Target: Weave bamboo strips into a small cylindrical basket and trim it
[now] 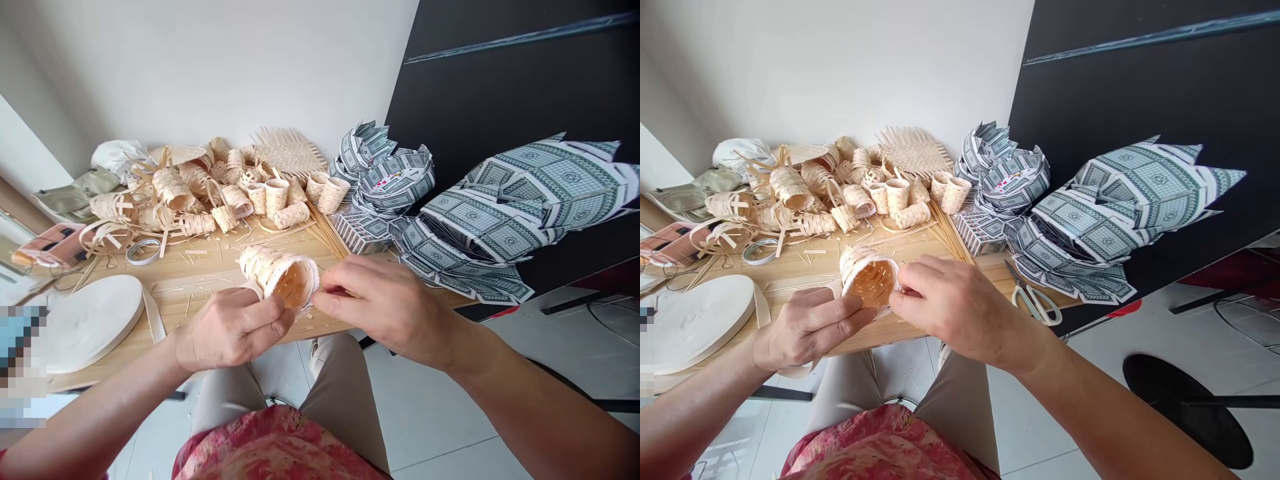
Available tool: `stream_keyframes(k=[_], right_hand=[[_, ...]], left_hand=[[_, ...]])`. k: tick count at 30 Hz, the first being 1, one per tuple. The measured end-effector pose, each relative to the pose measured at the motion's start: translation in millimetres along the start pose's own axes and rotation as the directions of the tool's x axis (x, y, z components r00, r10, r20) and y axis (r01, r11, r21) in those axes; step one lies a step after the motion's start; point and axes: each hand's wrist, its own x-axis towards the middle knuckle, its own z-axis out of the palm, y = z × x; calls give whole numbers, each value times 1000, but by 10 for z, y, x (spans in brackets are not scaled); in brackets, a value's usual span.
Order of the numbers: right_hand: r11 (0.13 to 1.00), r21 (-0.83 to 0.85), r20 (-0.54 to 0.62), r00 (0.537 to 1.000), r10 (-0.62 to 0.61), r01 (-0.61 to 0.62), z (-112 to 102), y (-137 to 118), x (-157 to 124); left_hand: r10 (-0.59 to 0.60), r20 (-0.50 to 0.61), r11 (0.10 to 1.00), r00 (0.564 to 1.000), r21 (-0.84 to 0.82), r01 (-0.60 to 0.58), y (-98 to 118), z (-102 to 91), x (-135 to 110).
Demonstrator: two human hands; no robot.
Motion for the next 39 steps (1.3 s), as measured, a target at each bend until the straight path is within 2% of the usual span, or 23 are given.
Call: stream_keyframes(k=[5,11,23,26,28,30,33,36,39], right_hand=[[1000,-4,-25,1000,-11,11,69,-4,8],[1000,17,29,1000,-8,7,44,-17,26],[1000,3,40,999,20,-20,47,-21,-9],[999,32,44,999,11,-13,45,-15,-4],[995,96,71,997,-12,5,44,9,12],[978,210,118,992,-41,15,52,53,35],[910,415,163,984,-67,-7,92,143,66],[840,540,177,983,-54,-51,153,224,75],[783,615,198,979,-39,-94,206,269,64]], left_hand=[[6,-7,1000,1000,5,-6,-9,16,-38],[-7,18,1000,1000,-15,7,-3,14,-44],[-10,15,1000,1000,-16,10,-2,19,-27],[-29,10,997,1000,-71,30,1,44,-31],[-72,32,976,997,-205,77,3,72,-18],[-134,97,889,986,-429,163,0,107,4],[-215,226,632,950,-709,312,-21,165,32],[-260,339,428,904,-799,422,-55,219,39],[-255,398,323,881,-824,466,-84,254,35]])
